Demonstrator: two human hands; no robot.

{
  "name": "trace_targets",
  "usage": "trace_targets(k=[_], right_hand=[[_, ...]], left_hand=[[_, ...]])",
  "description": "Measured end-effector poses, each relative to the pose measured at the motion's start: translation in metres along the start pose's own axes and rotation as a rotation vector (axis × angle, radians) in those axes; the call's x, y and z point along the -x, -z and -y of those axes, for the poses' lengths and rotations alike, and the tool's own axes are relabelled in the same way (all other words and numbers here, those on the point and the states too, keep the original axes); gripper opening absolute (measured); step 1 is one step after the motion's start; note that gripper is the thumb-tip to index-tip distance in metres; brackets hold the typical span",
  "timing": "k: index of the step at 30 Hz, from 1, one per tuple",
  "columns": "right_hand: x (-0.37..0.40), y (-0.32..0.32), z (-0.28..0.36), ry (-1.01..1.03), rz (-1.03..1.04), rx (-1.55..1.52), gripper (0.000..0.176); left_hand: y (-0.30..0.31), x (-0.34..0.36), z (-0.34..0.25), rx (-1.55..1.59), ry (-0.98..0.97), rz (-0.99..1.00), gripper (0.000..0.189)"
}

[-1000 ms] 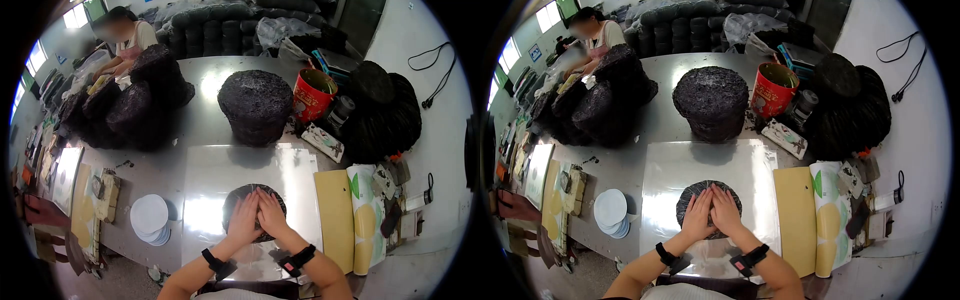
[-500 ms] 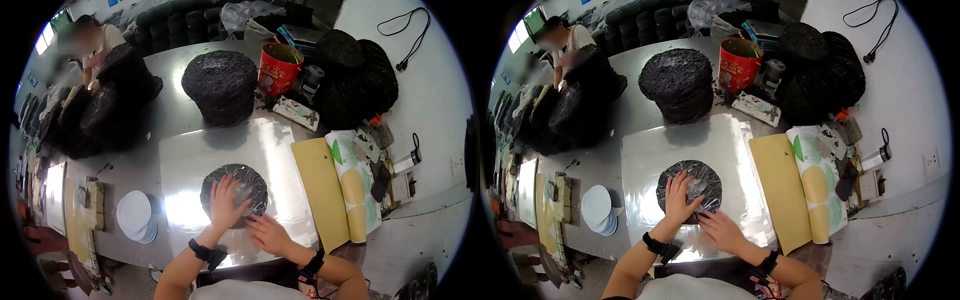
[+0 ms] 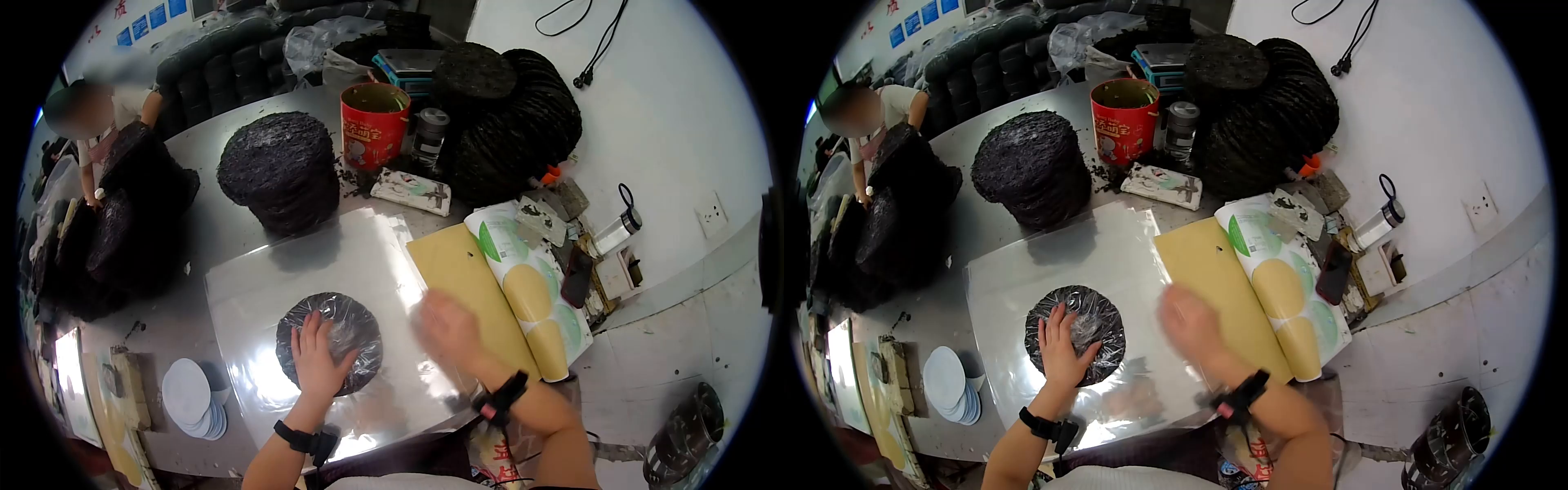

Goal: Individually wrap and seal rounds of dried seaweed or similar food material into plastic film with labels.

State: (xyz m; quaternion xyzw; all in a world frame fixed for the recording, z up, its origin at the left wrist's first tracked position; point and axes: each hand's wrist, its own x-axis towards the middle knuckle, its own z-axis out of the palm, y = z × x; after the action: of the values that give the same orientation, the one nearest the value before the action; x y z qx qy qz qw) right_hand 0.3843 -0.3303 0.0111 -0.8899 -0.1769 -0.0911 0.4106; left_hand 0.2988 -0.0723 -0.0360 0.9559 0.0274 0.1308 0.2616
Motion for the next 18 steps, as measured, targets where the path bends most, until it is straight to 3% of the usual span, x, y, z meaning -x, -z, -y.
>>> trace_targets(k=[1,4,7,10,13,16,18], right_hand=[[-0.02,0.004,-0.051,-0.011,-0.162,0.003,0.016],[-0.086,0.047,-0.117,-0.013,-0.194,0.636,0.03],[-0.098,0.039,-0.171,-0.023,-0.196,0.809,0.032],[-0.096,0.037,-0.165,-0.219,-0.233,0.573,0.023],[-0.1,0.045,-0.181,-0.282,-0.343,0.252,0.017],[-0.1,0.043,-0.186,-0.306,-0.46,0.212,0.015],[-0.111,0.061,-0.159,-0.277,-0.336,0.205,0.014]], left_hand=[[0.0,-0.001,0.0,-0.001,0.004,0.002,0.073],[0.001,-0.002,-0.001,-0.002,0.009,0.005,0.072],[0.0,-0.003,0.0,0.002,0.002,-0.004,0.072],[0.001,-0.001,0.0,0.003,0.002,0.0,0.072],[0.0,-0.001,0.001,-0.009,-0.007,0.002,0.072],[0.0,-0.001,0.001,-0.011,-0.009,0.004,0.073],[-0.001,-0.001,0.003,-0.002,-0.01,-0.005,0.071]])
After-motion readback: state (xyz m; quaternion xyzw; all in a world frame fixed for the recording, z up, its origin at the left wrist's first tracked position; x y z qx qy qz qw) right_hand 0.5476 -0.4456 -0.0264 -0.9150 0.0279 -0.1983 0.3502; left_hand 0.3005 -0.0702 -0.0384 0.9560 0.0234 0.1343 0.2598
